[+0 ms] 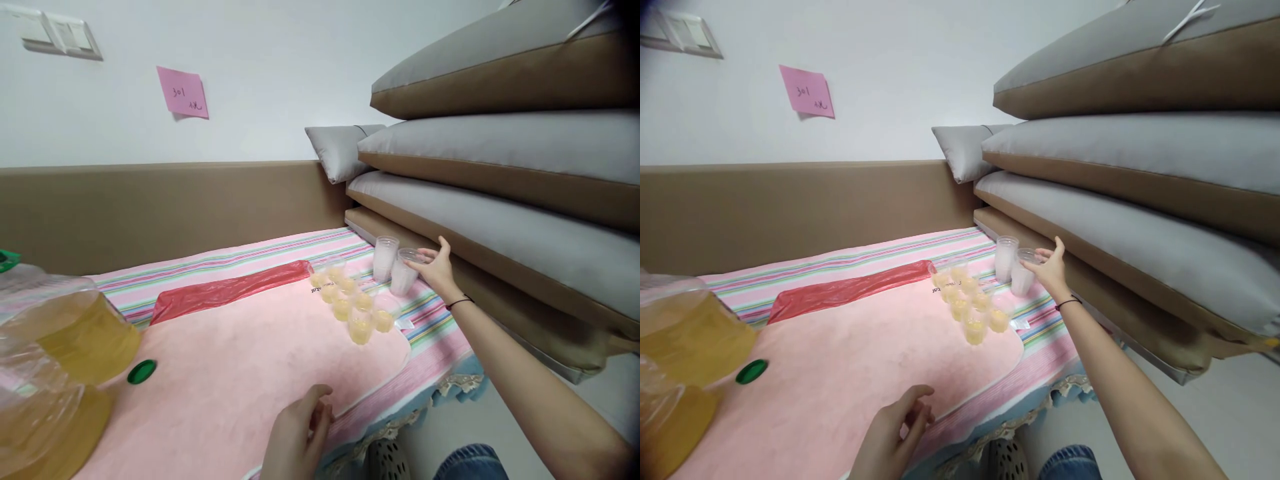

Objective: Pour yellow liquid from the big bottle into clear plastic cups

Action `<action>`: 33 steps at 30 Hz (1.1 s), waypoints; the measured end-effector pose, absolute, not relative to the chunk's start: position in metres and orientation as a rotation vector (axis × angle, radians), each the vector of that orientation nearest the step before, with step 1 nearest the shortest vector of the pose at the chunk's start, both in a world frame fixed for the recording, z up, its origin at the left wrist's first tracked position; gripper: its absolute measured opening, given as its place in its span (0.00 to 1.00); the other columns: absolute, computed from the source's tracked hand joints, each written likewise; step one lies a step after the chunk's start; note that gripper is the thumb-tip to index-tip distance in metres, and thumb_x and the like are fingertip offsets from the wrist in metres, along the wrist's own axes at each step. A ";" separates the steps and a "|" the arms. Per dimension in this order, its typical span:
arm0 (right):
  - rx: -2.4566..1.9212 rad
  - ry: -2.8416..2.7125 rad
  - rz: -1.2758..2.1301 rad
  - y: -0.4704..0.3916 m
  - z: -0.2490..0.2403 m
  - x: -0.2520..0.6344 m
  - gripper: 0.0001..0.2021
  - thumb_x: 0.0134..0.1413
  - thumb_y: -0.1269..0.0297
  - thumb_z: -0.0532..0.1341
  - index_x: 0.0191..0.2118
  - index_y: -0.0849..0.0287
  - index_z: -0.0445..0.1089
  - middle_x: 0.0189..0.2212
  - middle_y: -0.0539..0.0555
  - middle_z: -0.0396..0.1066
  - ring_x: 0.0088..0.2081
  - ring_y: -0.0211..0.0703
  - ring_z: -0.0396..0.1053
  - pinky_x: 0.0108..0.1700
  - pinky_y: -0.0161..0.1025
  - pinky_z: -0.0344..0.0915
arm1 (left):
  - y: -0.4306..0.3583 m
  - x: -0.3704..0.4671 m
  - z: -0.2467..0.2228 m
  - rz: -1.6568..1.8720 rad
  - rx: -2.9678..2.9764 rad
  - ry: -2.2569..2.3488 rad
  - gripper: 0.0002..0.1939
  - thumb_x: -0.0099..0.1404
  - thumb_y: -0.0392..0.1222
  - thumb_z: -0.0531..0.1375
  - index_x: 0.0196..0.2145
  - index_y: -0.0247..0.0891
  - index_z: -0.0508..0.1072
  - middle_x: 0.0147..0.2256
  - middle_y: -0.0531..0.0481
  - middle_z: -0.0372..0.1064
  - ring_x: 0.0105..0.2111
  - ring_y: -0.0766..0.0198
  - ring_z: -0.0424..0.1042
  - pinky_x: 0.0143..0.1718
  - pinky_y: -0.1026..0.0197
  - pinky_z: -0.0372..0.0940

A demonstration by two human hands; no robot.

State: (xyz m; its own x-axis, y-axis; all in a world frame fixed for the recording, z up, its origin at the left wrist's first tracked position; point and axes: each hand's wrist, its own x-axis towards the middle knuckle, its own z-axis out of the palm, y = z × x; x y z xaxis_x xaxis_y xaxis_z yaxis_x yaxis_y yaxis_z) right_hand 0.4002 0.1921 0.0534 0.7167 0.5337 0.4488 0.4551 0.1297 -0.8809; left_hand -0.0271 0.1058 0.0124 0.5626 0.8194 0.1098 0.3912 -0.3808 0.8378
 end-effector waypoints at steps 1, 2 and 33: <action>-1.488 -0.856 0.061 0.190 0.056 0.399 0.62 0.26 0.54 0.74 0.67 0.59 0.38 0.48 0.61 0.69 0.50 0.57 0.71 0.51 0.54 0.69 | 0.106 -0.028 0.013 0.671 1.981 0.972 0.12 0.66 0.45 0.49 0.43 0.44 0.69 0.27 0.53 0.74 0.26 0.64 0.72 0.28 0.65 0.61; -1.481 -0.860 0.047 0.189 0.060 0.398 0.62 0.27 0.54 0.74 0.67 0.59 0.38 0.48 0.61 0.70 0.50 0.57 0.70 0.52 0.54 0.68 | 0.106 -0.029 0.014 0.672 1.974 0.972 0.12 0.66 0.44 0.49 0.43 0.44 0.69 0.27 0.53 0.74 0.27 0.64 0.72 0.29 0.65 0.61; -1.081 -1.240 0.900 0.117 0.022 0.102 0.53 0.37 0.63 0.72 0.66 0.50 0.39 0.53 0.62 0.68 0.58 0.52 0.64 0.58 0.55 0.58 | 0.126 -0.103 0.028 1.005 1.377 1.049 0.15 0.55 0.46 0.60 0.40 0.38 0.71 0.48 0.40 0.73 0.50 0.53 0.71 0.47 0.54 0.66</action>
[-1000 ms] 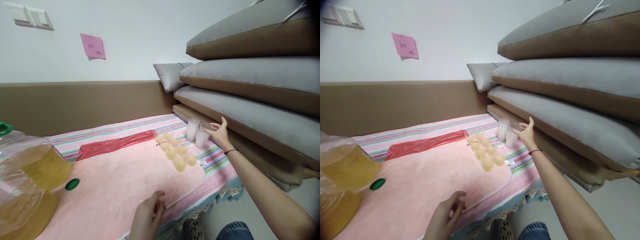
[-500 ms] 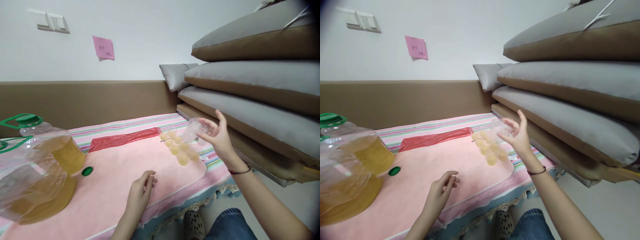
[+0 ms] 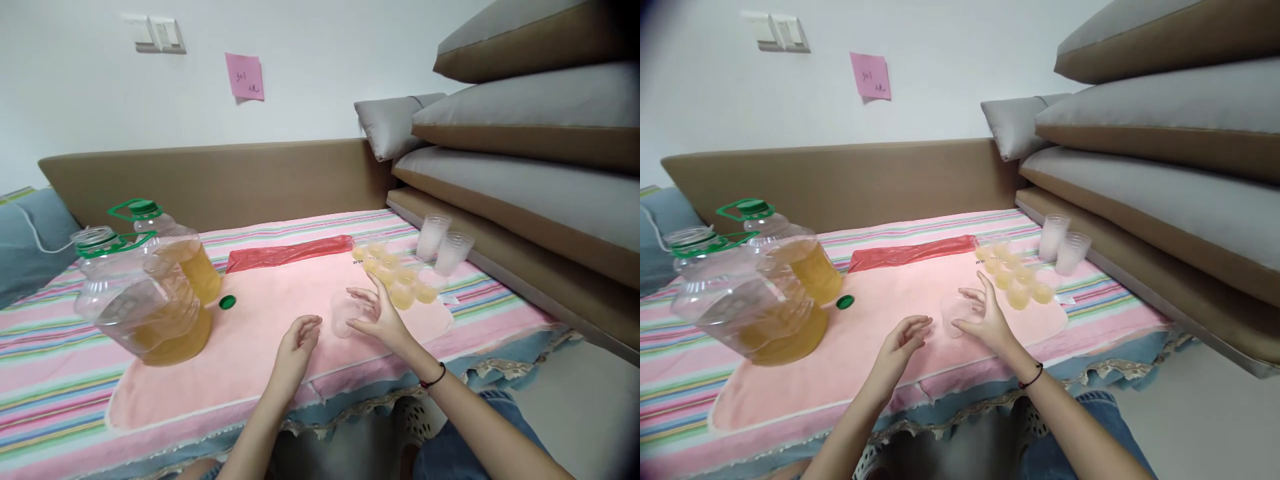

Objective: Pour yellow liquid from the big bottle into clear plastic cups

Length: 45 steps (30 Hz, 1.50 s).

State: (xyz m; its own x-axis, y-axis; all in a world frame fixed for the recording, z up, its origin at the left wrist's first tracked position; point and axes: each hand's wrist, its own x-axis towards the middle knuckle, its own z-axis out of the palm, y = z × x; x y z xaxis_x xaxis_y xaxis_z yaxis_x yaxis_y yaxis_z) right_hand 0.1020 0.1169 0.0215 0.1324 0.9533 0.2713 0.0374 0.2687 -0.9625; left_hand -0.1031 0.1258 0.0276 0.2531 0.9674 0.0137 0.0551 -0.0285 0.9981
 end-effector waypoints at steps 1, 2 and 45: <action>-1.088 -1.246 0.910 0.118 0.019 0.100 0.53 0.38 0.63 0.72 0.66 0.51 0.39 0.53 0.63 0.67 0.58 0.52 0.63 0.58 0.56 0.58 | 0.124 -0.104 0.028 0.990 1.334 1.052 0.17 0.54 0.46 0.60 0.41 0.38 0.70 0.49 0.39 0.73 0.51 0.53 0.70 0.48 0.54 0.65; -1.098 -1.254 0.917 0.120 0.016 0.098 0.53 0.38 0.63 0.72 0.66 0.51 0.38 0.54 0.63 0.67 0.58 0.52 0.63 0.58 0.57 0.57 | 0.122 -0.105 0.029 0.976 1.279 1.056 0.18 0.54 0.45 0.61 0.42 0.38 0.69 0.50 0.39 0.72 0.52 0.53 0.70 0.49 0.53 0.64; -0.806 -1.539 0.686 0.128 0.081 -0.024 0.03 0.53 0.63 0.65 0.31 0.55 0.76 0.28 0.51 0.77 0.25 0.40 0.74 0.32 0.41 0.73 | 0.112 -0.234 0.065 2.280 1.164 1.568 0.14 0.60 0.36 0.56 0.45 0.41 0.65 0.53 0.45 0.61 0.58 0.59 0.59 0.61 0.53 0.53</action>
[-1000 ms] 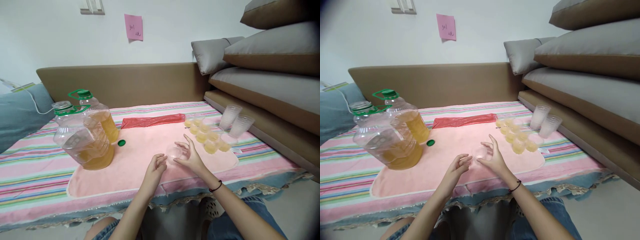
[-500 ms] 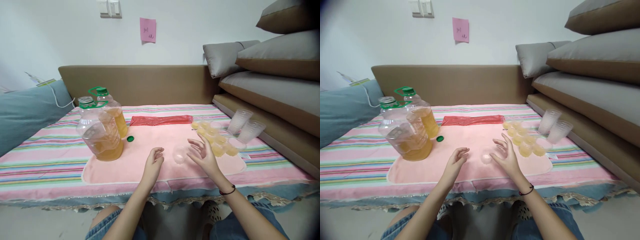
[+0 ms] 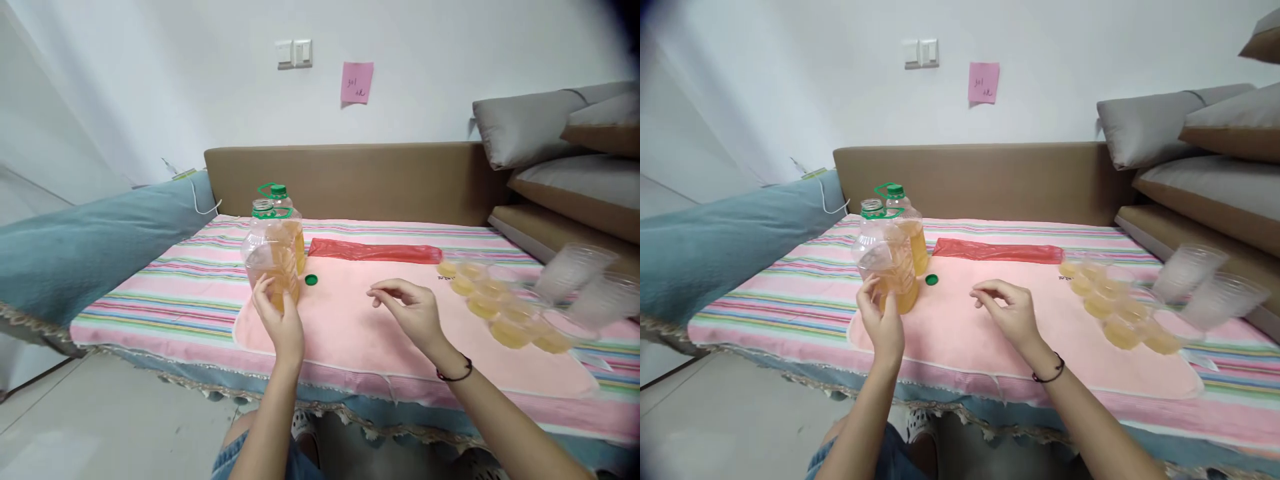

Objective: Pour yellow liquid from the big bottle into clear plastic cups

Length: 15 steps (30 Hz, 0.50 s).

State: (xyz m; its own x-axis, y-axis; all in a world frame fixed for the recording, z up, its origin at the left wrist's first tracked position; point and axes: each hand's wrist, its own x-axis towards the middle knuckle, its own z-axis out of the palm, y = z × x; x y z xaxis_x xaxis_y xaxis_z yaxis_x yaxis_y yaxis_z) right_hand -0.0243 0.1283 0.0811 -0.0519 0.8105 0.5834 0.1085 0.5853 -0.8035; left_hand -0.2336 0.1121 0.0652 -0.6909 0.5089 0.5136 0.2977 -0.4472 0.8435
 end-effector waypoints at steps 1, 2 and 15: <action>-0.784 -1.555 0.723 0.134 0.082 -0.039 0.05 0.54 0.62 0.64 0.32 0.55 0.76 0.29 0.51 0.78 0.26 0.41 0.75 0.34 0.42 0.74 | 0.113 -0.241 0.064 2.271 1.041 1.591 0.16 0.60 0.36 0.57 0.46 0.42 0.64 0.54 0.46 0.61 0.59 0.59 0.59 0.61 0.54 0.52; -0.764 -1.569 0.763 0.141 0.082 -0.053 0.06 0.55 0.60 0.63 0.33 0.55 0.76 0.30 0.52 0.78 0.29 0.42 0.76 0.36 0.44 0.75 | 0.113 -0.248 0.063 2.248 0.926 1.605 0.17 0.60 0.36 0.57 0.47 0.42 0.63 0.54 0.46 0.60 0.59 0.59 0.58 0.61 0.55 0.52; -0.622 -1.582 1.153 0.228 0.033 -0.195 0.59 0.35 0.53 0.74 0.69 0.48 0.37 0.65 0.63 0.54 0.66 0.55 0.52 0.62 0.59 0.55 | 0.112 -0.290 0.065 1.745 0.714 1.581 0.25 0.62 0.49 0.58 0.54 0.40 0.59 0.57 0.43 0.62 0.61 0.55 0.59 0.60 0.55 0.57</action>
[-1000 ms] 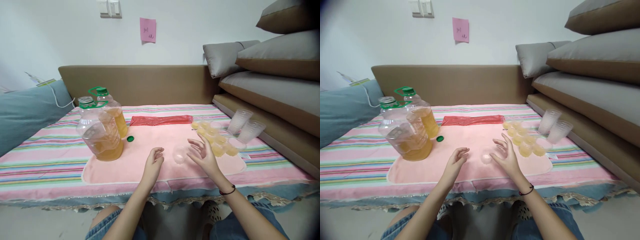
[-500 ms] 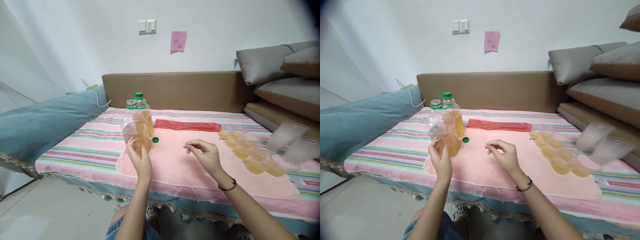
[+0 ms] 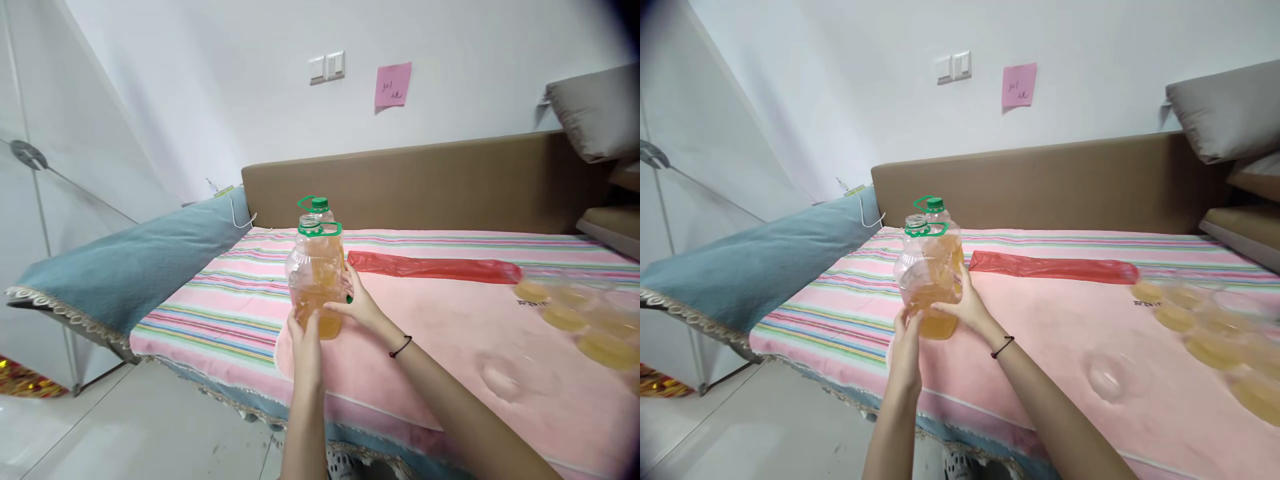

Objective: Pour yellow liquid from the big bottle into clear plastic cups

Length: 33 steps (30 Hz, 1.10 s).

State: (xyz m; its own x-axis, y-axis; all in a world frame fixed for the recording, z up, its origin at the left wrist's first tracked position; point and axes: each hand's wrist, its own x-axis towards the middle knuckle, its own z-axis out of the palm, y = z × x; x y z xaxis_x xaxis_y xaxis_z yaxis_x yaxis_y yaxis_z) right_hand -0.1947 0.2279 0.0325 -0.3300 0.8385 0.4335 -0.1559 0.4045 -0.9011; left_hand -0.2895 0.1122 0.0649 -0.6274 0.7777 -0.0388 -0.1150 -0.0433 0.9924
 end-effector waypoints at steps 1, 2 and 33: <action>-0.604 -1.572 1.157 0.230 0.032 -0.201 0.62 0.35 0.52 0.74 0.69 0.47 0.31 0.65 0.64 0.53 0.66 0.54 0.52 0.62 0.59 0.55 | 0.113 -0.287 0.065 1.731 0.725 1.568 0.26 0.63 0.48 0.57 0.56 0.41 0.56 0.59 0.42 0.59 0.62 0.56 0.57 0.61 0.55 0.55; -0.583 -1.561 1.155 0.232 0.032 -0.208 0.65 0.34 0.52 0.75 0.69 0.47 0.27 0.65 0.64 0.52 0.66 0.54 0.52 0.63 0.60 0.55 | 0.113 -0.284 0.064 1.729 0.718 1.562 0.28 0.63 0.47 0.57 0.58 0.41 0.53 0.61 0.42 0.56 0.62 0.57 0.56 0.62 0.55 0.54; -0.707 -1.287 0.871 0.134 0.088 -0.122 0.58 0.35 0.51 0.74 0.68 0.41 0.37 0.50 0.59 0.68 0.55 0.63 0.66 0.55 0.65 0.64 | 0.096 -0.260 0.089 1.909 0.916 1.288 0.22 0.67 0.57 0.50 0.50 0.40 0.67 0.55 0.45 0.65 0.58 0.57 0.63 0.59 0.57 0.57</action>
State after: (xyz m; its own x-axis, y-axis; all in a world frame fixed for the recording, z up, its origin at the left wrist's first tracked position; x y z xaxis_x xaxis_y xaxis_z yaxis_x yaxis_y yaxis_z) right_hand -0.1224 0.1344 0.0877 0.0582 0.8600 0.5069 -0.1509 0.5095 -0.8471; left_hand -0.2598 0.0959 0.0893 -0.5436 0.8177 0.1891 -0.1307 -0.3050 0.9434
